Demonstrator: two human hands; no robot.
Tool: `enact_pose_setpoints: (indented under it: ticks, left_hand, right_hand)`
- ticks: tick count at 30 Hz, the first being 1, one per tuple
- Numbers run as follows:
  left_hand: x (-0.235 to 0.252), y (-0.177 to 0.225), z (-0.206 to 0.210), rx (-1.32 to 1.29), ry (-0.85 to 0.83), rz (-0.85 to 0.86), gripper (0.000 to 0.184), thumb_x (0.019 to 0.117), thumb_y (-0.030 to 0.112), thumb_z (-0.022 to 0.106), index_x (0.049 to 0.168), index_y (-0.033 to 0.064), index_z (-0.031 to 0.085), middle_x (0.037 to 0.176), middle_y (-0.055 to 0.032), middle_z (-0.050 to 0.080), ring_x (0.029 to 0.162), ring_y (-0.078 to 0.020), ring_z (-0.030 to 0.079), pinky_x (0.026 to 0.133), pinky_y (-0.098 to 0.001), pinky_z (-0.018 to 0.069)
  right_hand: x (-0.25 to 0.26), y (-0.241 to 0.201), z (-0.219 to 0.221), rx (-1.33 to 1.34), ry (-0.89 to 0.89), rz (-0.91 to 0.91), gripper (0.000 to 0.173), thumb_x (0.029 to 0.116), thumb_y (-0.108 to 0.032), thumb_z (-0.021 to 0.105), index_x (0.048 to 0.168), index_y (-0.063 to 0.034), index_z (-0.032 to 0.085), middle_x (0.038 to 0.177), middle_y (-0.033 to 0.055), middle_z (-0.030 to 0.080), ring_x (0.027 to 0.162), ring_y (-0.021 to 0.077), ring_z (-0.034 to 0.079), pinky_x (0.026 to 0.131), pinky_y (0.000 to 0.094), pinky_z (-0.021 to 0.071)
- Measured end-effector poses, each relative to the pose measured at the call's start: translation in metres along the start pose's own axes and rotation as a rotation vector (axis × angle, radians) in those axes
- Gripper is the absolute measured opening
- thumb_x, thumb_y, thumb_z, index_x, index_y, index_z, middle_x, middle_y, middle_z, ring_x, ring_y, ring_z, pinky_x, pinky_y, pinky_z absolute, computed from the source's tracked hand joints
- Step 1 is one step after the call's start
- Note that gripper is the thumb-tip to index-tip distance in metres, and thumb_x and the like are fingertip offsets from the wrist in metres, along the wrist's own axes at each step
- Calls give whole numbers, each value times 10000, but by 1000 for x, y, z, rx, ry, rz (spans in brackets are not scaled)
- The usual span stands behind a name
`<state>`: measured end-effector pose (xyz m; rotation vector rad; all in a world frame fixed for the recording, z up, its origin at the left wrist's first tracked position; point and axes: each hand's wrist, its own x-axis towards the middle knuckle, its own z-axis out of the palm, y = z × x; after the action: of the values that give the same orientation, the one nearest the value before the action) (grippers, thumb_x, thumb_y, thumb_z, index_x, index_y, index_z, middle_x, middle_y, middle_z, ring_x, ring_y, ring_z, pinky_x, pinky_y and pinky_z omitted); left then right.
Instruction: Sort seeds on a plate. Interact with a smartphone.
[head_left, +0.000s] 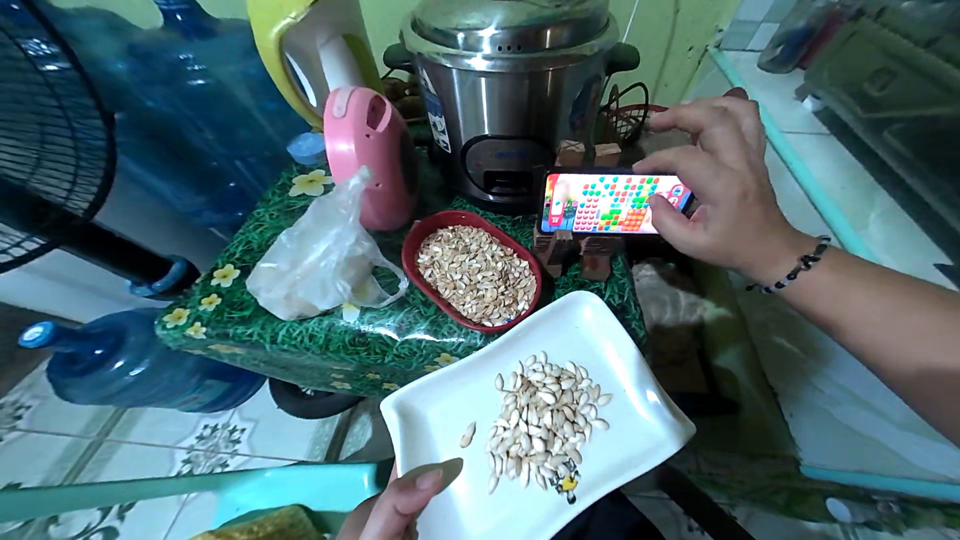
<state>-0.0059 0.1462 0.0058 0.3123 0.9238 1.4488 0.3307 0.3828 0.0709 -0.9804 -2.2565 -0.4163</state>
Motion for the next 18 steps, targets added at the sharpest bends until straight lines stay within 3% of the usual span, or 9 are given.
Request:
enact_pose_setpoints:
  ticks: [7,13,18]
  left_hand:
    - [1,0,-2,-31,-22,-1,192,836,90,631,1019,109,687,890,-92,764,819,-157,757,739,-367,638]
    - [1,0,-3,-30,-27,0,190,837,95,637,1023,102,679,895,-100,762,821,-165,758,741,-374,638]
    - [1,1,-3,-17,-16,1,192,843,91,618,1024,104,679,892,-93,762,818,-155,757,735,-364,638]
  right_hand:
    - [-1,2,-1,28,25,-56,228,943,-163,563,992,-121,783,1377,214,600,1394,446,420,1123,628,295]
    - [-3,3,1,55,5,-85,217,933,-150,593,946,-151,809,1374,208,612,1411,463,400,1126,667,268]
    - [-4,5,1,62,-52,-158,241,916,-160,601,973,-215,827,1450,186,575,1446,492,339,1134,715,216]
